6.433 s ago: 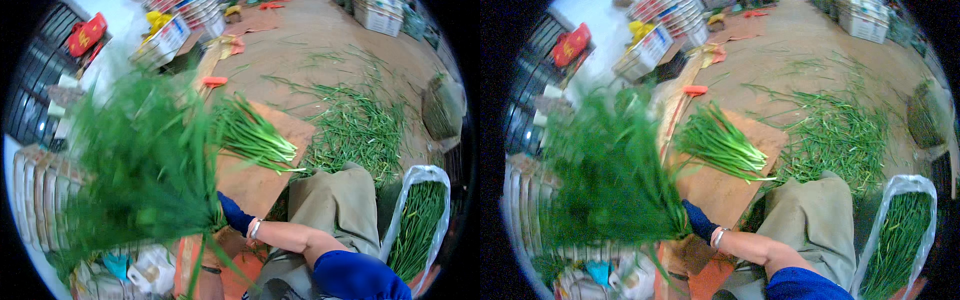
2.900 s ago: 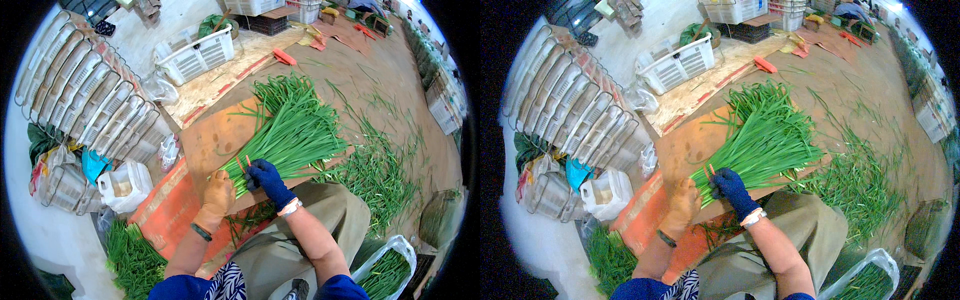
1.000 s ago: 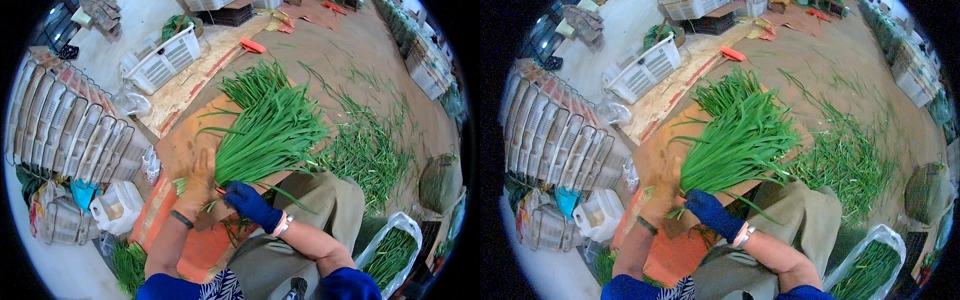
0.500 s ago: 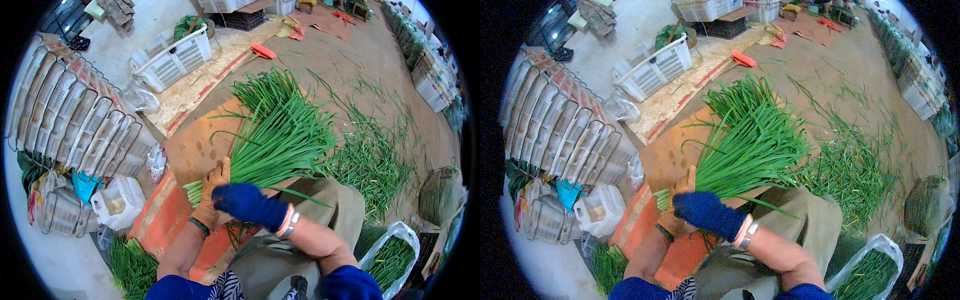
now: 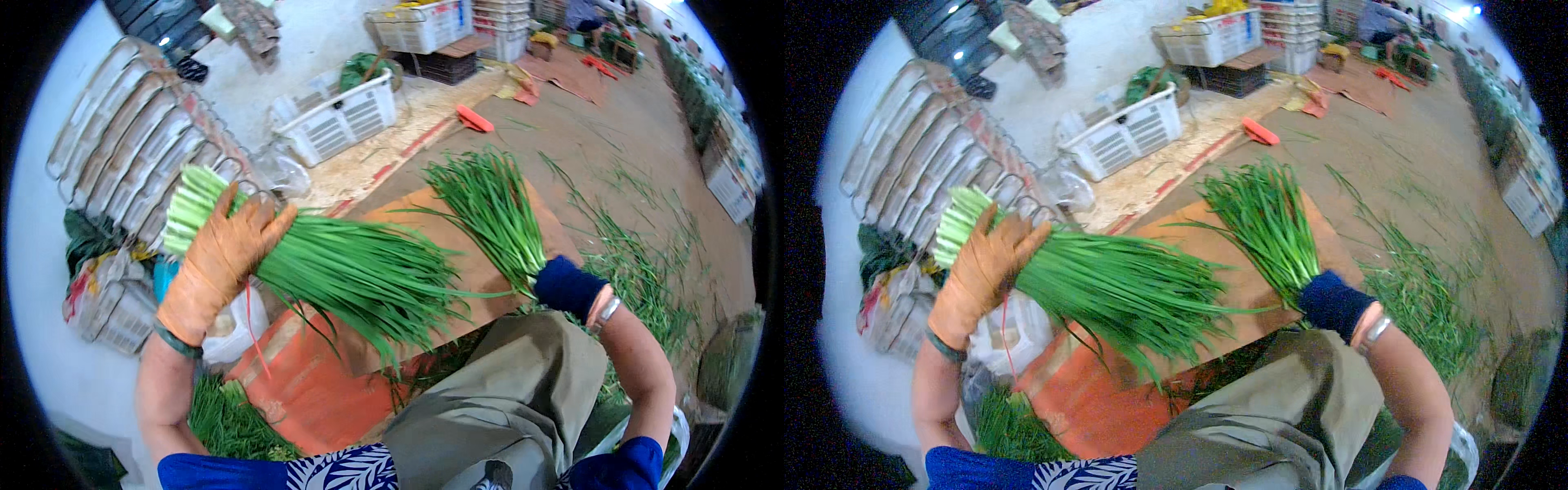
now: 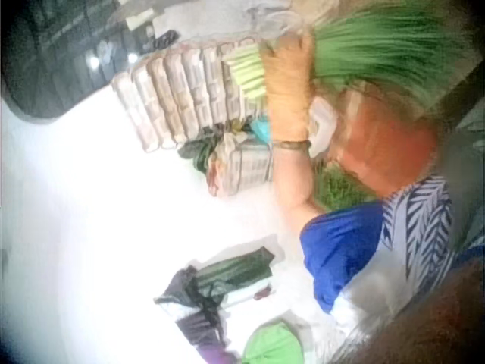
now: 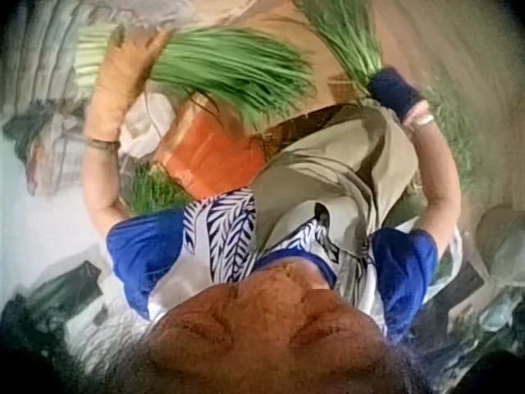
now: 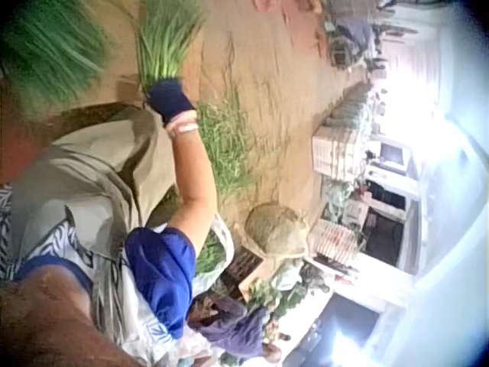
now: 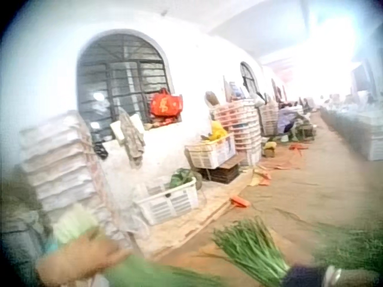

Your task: The person gathers bunches of chives, aligns the root ends on a board, and ties them together using red plastic strings.

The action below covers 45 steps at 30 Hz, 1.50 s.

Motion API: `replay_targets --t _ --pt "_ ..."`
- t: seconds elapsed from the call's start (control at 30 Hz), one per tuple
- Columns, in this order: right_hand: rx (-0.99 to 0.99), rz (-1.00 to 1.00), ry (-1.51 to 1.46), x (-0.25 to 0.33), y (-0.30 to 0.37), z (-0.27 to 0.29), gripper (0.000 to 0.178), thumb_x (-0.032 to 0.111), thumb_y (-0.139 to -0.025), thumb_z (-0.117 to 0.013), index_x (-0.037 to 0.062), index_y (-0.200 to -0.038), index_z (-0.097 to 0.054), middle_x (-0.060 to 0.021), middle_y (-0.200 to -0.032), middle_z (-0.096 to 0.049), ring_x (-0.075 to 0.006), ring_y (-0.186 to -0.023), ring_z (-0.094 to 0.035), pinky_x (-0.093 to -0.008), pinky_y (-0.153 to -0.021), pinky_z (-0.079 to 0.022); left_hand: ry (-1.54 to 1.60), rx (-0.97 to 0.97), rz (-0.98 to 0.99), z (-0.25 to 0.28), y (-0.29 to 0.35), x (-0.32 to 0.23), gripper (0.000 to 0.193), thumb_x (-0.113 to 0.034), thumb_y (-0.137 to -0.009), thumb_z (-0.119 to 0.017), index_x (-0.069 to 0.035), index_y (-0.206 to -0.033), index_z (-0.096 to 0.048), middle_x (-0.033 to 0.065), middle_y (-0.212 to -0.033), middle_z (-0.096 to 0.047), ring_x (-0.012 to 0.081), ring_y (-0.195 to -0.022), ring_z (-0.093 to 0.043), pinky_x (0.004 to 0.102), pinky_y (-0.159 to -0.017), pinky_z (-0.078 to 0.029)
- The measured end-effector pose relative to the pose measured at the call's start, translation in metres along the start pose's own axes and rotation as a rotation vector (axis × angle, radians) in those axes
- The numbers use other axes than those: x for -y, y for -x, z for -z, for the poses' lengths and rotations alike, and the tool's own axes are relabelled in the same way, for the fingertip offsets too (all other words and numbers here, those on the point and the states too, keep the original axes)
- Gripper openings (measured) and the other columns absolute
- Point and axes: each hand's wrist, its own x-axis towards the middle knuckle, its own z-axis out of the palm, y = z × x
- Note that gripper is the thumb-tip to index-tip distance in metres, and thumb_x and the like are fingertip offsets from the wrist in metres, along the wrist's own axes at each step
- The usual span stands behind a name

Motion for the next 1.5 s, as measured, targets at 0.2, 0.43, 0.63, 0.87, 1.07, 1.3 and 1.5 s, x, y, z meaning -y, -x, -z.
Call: replay_targets --t 0.2,0.43,0.63,0.87,1.07,1.3,1.5 --pt "0.010 0.121 0.082 0.081 -0.055 0.070 0.076 0.035 -0.068 -0.070 0.0063 -0.130 -0.035 -0.0195 -0.130 -0.037 -0.0317 -0.121 -0.035 -0.0346 -0.099 -0.030 -0.153 0.061 -0.021 0.043 0.044 0.016 0.049 -0.007 -0.073 -0.050 -0.013 -0.120 -0.041 0.0051 -0.112 -0.051 0.0199 -0.109 -0.048 0.0484 -0.103 -0.026" --pt "0.117 0.583 -1.522 0.225 -0.090 0.024 0.085 0.024 -0.068 -0.073 -0.0001 -0.133 -0.025 -0.0101 -0.127 -0.043 -0.0163 -0.116 -0.039 -0.0313 -0.099 -0.030 -0.337 -0.123 -0.172 0.067 0.071 -0.028 0.044 -0.013 -0.077 -0.047 -0.021 -0.120 -0.040 -0.0015 -0.120 -0.048 0.0139 -0.115 -0.044 0.0470 -0.101 -0.027" --pt "0.252 0.258 -1.685 0.239 -0.055 -0.027 0.076 0.012 -0.067 -0.070 -0.0006 -0.131 -0.030 -0.0099 -0.125 -0.045 -0.0173 -0.116 -0.040 -0.0303 -0.098 -0.030 0.318 -0.255 0.659 0.044 0.160 -0.084 0.075 -0.014 -0.071 -0.065 -0.015 -0.134 -0.025 0.0071 -0.131 -0.038 0.0209 -0.124 -0.034 0.0407 -0.102 -0.026" --pt "0.249 0.293 -1.349 0.269 -0.073 -0.058 0.077 0.012 -0.068 -0.070 -0.0002 -0.131 -0.028 -0.0110 -0.125 -0.045 -0.0190 -0.115 -0.042 -0.0313 -0.096 -0.033 2.531 -0.872 1.185 -0.043 0.140 -0.273 0.083 -0.009 -0.058 -0.070 -0.005 -0.131 -0.031 0.0092 -0.125 -0.043 0.0224 -0.111 -0.045 0.0354 -0.096 -0.036" --pt "0.357 0.303 -0.898 0.273 -0.073 -0.054 0.091 0.020 -0.067 -0.073 0.0007 -0.136 -0.017 -0.0167 -0.126 -0.043 -0.0248 -0.116 -0.043 -0.0351 -0.094 -0.036 3.039 -1.155 1.031 -0.093 0.128 -0.282 0.063 -0.015 -0.065 -0.072 -0.002 -0.120 -0.044 0.0101 -0.110 -0.055 0.0224 -0.099 -0.054 0.0358 -0.085 -0.045" --pt "0.617 0.003 -0.774 0.254 -0.067 -0.053 0.071 0.010 -0.072 -0.070 0.0020 -0.131 -0.032 -0.0138 -0.120 -0.047 -0.0223 -0.110 -0.046 -0.0352 -0.087 -0.042 2.659 -1.217 1.695 -0.111 0.202 -0.287 0.051 -0.022 -0.073 -0.060 -0.004 -0.119 -0.047 0.0116 -0.116 -0.053 0.0215 -0.103 -0.054 0.0368 -0.089 -0.044" --pt "0.596 -0.118 -0.827 0.154 -0.063 -0.088 0.049 0.006 -0.078 -0.061 0.0000 -0.123 -0.043 -0.0100 -0.095 -0.055 -0.0178 -0.081 -0.054 -0.0307 -0.069 -0.047 1.783 -1.417 2.100 -0.130 0.308 -0.249 0.052 -0.022 -0.072 -0.062 -0.004 -0.118 -0.047 0.0123 -0.115 -0.053 0.0228 -0.105 -0.052 0.0377 -0.087 -0.044"
